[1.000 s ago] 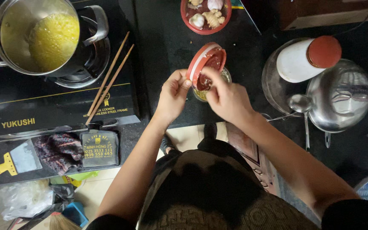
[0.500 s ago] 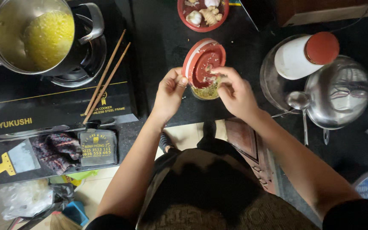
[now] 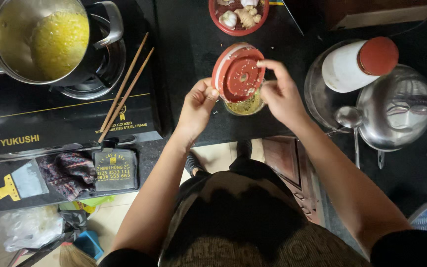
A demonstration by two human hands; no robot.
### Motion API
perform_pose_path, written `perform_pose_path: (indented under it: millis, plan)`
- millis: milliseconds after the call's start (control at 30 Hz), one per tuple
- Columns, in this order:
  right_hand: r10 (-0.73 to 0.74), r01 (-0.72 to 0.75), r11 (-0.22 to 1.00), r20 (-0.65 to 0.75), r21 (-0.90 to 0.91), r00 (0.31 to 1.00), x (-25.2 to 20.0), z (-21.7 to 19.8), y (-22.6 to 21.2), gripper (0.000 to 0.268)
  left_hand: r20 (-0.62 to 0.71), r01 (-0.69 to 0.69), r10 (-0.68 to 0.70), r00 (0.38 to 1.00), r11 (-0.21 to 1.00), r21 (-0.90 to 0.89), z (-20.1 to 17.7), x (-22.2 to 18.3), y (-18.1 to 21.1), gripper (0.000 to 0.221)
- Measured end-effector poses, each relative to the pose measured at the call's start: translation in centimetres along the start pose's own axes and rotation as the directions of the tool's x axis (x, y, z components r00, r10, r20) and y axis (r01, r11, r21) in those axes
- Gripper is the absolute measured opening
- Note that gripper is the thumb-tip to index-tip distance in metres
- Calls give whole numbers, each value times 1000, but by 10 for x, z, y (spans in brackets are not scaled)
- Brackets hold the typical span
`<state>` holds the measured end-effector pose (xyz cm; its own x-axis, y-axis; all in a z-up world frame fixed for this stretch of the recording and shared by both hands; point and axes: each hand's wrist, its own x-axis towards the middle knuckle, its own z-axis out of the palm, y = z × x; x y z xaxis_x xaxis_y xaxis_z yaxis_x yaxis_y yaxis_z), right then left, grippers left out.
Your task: The person adds ingredients into a bowl, mixes them with a spoon, and then stirs a yellow egg mixture in a pot on a stovetop using chopsticks.
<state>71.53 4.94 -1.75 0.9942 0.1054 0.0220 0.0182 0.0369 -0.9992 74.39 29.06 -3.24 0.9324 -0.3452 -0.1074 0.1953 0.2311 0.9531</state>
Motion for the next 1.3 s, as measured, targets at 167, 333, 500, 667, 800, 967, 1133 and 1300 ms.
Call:
perform_pose_path:
  millis: [167,333,500,667,800,967,1133,1300]
  plan:
    - [-37,-13,831,-79,-556,996,-12,13,-3,51,-31,5,-2,1000,997,83,-3,-3,2,22]
    - [-82,-78,610,-161,-789,984,-3,20,-1,58,-7,-56,57,998,996,63,2,-2,-9,18]
    - [-42,-143,634,-219,-760,975,-11,41,27,60,-24,-116,118,993,991,66,16,-1,-25,17]
    - [485,-473,871,-77,135,871,-16,52,31,48,-56,-138,142,988,989,58,22,-5,-42,15]
    - [627,-618,695,113,367,771,-12,36,24,46,-91,-138,161,983,966,217,24,-8,-44,11]
    - [596,-738,268,495,620,632,-10,9,37,32,-21,-228,343,939,668,709,24,-6,-44,13]
    - [473,-691,215,546,690,692,-12,-7,33,27,75,-371,498,864,528,764,18,3,-35,16]
    - [497,-479,856,-55,194,866,-31,11,1,37,1,-333,554,832,499,800,2,12,-25,13]
